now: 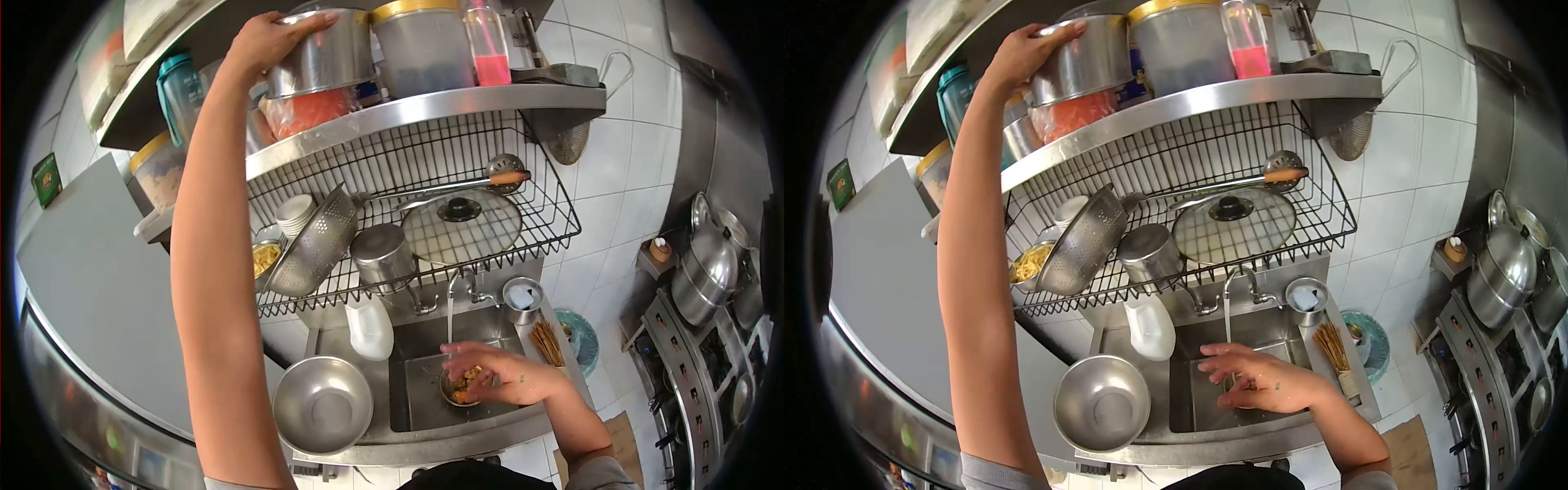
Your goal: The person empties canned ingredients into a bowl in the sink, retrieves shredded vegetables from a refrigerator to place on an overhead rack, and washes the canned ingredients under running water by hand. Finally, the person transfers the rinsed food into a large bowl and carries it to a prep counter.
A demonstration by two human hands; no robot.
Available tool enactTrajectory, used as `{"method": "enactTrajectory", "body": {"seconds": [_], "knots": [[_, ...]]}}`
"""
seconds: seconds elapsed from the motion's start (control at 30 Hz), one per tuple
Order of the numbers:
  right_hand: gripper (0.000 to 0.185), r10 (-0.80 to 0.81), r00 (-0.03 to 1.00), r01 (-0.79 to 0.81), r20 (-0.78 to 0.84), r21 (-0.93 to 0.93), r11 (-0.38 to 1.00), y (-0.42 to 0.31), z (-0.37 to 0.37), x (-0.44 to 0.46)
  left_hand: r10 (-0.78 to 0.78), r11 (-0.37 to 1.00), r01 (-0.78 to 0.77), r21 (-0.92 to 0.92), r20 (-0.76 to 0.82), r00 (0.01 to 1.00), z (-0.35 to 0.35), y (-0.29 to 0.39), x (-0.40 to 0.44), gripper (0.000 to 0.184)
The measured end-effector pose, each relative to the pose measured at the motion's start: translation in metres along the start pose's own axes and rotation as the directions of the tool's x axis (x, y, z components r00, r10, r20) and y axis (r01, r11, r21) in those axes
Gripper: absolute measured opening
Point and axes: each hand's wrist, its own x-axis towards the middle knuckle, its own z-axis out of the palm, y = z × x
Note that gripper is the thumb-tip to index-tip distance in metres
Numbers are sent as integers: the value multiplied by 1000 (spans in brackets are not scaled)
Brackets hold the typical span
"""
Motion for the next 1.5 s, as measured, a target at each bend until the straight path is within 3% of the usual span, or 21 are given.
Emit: {"method": "enactTrajectory", "body": {"seconds": [0.03, 0.07, 0.17, 0.27, 0.33, 0.4, 0.47, 0.53, 0.6, 0.63, 0.7, 0.83, 0.93, 1.0, 1.13, 1.27, 1.33, 1.4, 1.47, 1.5], "knots": [[59, 35, 998, -33, -58, 30, 999, -8, -3, 3, -28, 1000, 27, 10, 108, 994, -8, 5, 2, 114], [60, 71, 991, -64, -118, 62, 996, -17, -7, 5, -30, 999, 29, 17, 101, 994, -9, -1, 2, 114], [59, -34, 972, 39, -232, 16, 999, -34, -24, 14, -72, 993, 69, -100, -30, 997, -12, -15, -3, 105], [54, -146, 907, 144, -394, -35, 989, -56, -43, 27, 13, 976, -29, -216, -77, 997, -12, -21, -15, 98], [49, -290, 784, 152, -548, -284, 947, -82, -63, 46, 74, 978, -94, -187, -109, 991, -15, -13, -22, 91], [47, -544, 576, 133, -611, -586, 799, -116, -94, 80, 131, 978, -147, -147, -116, 985, -14, -2, -32, 85], [54, -837, 396, -68, -377, -921, 383, -155, -140, 119, 98, 971, -128, -201, -150, 984, -16, 16, -38, 85], [66, -930, 266, -254, -252, -950, 184, -181, -182, 155, 117, 970, -142, -198, -134, 984, -12, 26, -47, 85], [89, -923, 228, -396, -311, -895, 204, -192, -217, 184, 119, 980, -138, -140, -138, 983, -7, 31, -50, 89], [89, -925, 228, -391, -305, -898, 200, -193, -231, 194, 93, 988, -110, -107, -153, 984, -6, 36, -52, 91], [110, -830, 270, -436, -487, -831, 346, -195, -248, 206, 66, 994, -80, -75, -171, 983, 0, 42, -56, 93], [115, -814, 361, -396, -455, -865, 309, -208, -266, 207, 95, 992, -110, -61, -209, 973, 3, 54, -55, 98], [105, -761, 421, -483, -493, -832, 272, -216, -281, 203, 78, 993, -91, -71, -169, 983, 4, 69, -61, 101], [101, -723, 488, -471, -489, -845, 254, -217, -289, 196, 60, 992, -68, -108, -79, 995, 5, 75, -61, 103], [98, -715, 511, -456, -477, -855, 245, -220, -305, 174, 103, 987, -121, -109, -163, 981, 24, 88, -63, 105], [91, -655, 563, -436, -503, -855, 282, -227, -332, 160, -2, 983, -3, -184, -29, 1000, 41, 92, -62, 106], [90, -658, 633, -334, -407, -911, 242, -227, -346, 156, -33, 986, 24, -165, -56, 998, 55, 76, -57, 107], [81, -681, 619, -348, -392, -914, 209, -224, -340, 154, -16, 981, 6, -195, -48, 999, 66, 60, -51, 108], [73, -703, 610, -353, -366, -920, 172, -230, -334, 151, -110, 985, 102, -140, -51, 993, 67, 59, -52, 109], [79, -699, 622, -321, -352, -929, 181, -234, -333, 148, -40, 999, 38, -27, -81, 996, 66, 60, -55, 107]]}}
